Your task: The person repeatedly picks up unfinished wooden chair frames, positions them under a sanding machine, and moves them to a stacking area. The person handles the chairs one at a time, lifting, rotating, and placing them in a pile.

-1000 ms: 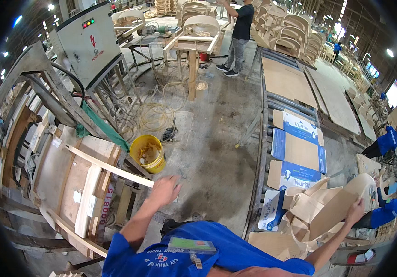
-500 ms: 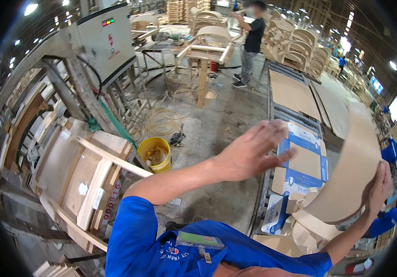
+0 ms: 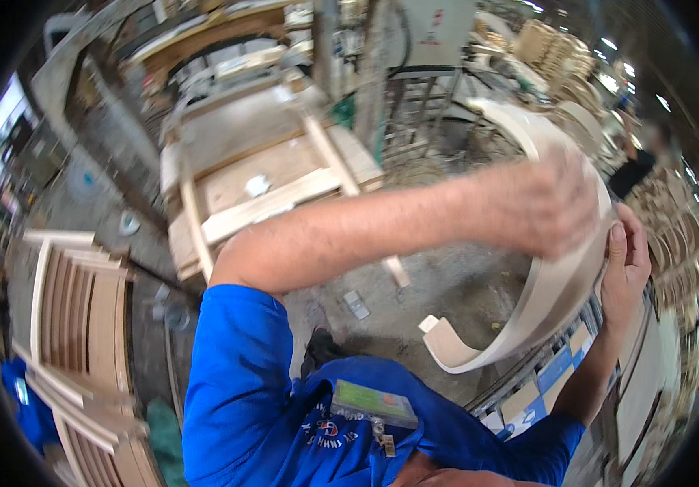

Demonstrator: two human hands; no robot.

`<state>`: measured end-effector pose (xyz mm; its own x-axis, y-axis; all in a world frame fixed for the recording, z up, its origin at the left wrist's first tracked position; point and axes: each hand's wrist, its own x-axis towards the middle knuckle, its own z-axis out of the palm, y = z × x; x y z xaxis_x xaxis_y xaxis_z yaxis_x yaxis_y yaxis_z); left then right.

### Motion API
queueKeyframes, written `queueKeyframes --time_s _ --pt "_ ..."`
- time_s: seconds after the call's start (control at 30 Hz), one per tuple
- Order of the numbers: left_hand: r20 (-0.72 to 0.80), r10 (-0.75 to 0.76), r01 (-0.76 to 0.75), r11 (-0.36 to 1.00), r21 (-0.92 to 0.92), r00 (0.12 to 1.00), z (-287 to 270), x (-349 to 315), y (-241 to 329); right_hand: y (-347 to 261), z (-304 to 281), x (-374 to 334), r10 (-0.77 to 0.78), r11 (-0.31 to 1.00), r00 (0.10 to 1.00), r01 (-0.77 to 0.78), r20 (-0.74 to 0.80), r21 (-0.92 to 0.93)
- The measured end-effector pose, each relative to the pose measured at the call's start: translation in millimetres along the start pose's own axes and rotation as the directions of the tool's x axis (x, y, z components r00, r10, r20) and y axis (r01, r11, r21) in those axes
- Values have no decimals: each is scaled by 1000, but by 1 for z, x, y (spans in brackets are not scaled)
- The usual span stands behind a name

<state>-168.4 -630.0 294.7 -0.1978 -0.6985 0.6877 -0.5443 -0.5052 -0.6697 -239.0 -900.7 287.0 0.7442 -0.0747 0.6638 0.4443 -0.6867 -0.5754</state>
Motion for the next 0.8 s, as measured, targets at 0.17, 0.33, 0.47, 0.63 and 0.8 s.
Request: queueKeyframes --time_s 0.17,0.33,0.47,0.63,0.8 --pt "413 -387 314 920 234 825 -38 -127 -84 30 78 -26 12 991 974 -42 225 130" --pt "468 -695 388 705 594 546 -109 -242 -131 37 174 -48 -31 871 812 -264 583 414" --pt "364 -800 395 564 725 476 -137 -303 -160 61 258 -12 125 967 801 -229 586 108" --pt "186 -865 559 451 696 467 -143 -348 -183 27 388 102 223 972 817 -228 533 -56" --pt "174 -935 419 298 858 308 -154 -463 -212 9 531 161 42 986 860 46 509 -159"
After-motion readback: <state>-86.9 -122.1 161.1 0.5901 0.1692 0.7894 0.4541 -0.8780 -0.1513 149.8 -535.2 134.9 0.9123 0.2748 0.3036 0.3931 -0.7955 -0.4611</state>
